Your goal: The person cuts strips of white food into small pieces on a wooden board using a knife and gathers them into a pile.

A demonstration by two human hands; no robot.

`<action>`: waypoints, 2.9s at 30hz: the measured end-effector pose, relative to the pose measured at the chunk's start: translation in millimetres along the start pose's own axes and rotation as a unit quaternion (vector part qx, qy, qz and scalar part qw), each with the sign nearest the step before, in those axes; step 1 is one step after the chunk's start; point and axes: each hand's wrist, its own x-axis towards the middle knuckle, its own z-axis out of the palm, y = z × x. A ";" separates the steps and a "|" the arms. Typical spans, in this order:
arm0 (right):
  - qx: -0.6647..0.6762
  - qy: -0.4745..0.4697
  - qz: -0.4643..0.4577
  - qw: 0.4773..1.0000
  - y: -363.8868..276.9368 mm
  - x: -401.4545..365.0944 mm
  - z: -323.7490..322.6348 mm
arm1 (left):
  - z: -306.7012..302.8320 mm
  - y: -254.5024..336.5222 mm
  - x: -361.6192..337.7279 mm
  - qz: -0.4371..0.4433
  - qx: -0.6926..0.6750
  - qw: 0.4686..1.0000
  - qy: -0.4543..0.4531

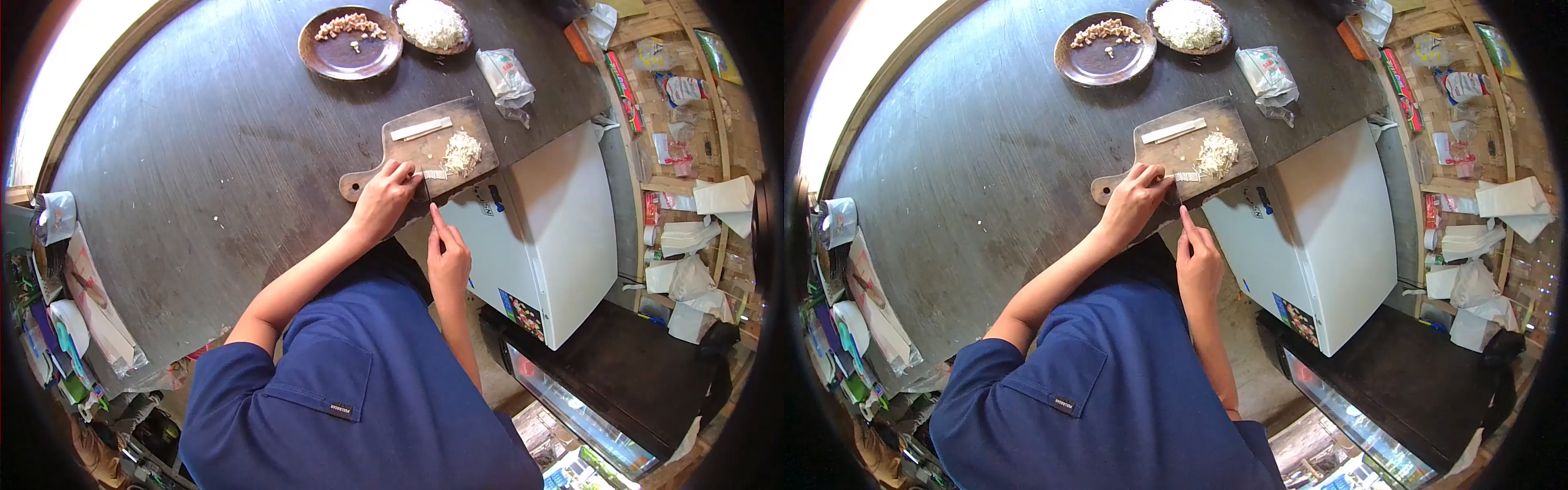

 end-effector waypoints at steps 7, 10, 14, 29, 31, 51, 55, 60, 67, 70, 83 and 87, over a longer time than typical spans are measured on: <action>-0.011 0.024 -0.036 0.999 0.5 10.8 5.8 | -1.6 -3.3 -1.2 0.023 0.017 1.000 -0.009; -0.037 -0.009 -0.007 0.999 -2.0 3.5 1.7 | -0.9 -5.7 -0.4 0.019 0.019 1.000 0.003; -0.056 0.015 -0.023 0.998 0.3 3.4 9.6 | 2.5 -4.7 -2.0 0.014 0.010 1.000 0.011; -0.071 0.031 -0.031 0.997 -5.6 6.2 7.9 | 0.9 -6.7 -2.0 0.025 0.000 1.000 0.013; -0.073 0.027 -0.032 0.996 -5.0 2.4 8.5 | -0.6 -6.9 -0.6 0.021 -0.012 1.000 0.013; -0.059 0.043 -0.039 0.997 -1.9 3.9 13.4 | -2.5 -3.4 -5.0 0.002 -0.027 0.999 0.028; -0.044 0.021 -0.017 0.999 -1.0 -4.4 8.2 | -0.8 -4.4 -5.4 0.004 -0.023 0.999 0.026; -0.008 0.021 -0.024 0.999 1.2 12.0 11.4 | -4.8 0.0 -2.9 -0.006 -0.042 0.999 0.035; -0.044 0.015 -0.020 0.999 -0.3 1.5 11.3 | -1.9 -3.4 -3.8 0.001 -0.031 0.999 0.044; -0.059 0.030 -0.031 0.997 -2.5 7.8 14.8 | -1.6 -2.5 -3.9 0.001 -0.037 0.998 0.047; -0.023 0.005 -0.015 1.000 -7.5 9.4 6.7 | -1.5 -4.5 -3.2 -0.021 -0.052 0.998 0.037; -0.029 -0.001 -0.002 1.000 -4.3 4.0 6.9 | -0.6 -4.3 -4.4 -0.013 -0.054 0.997 0.054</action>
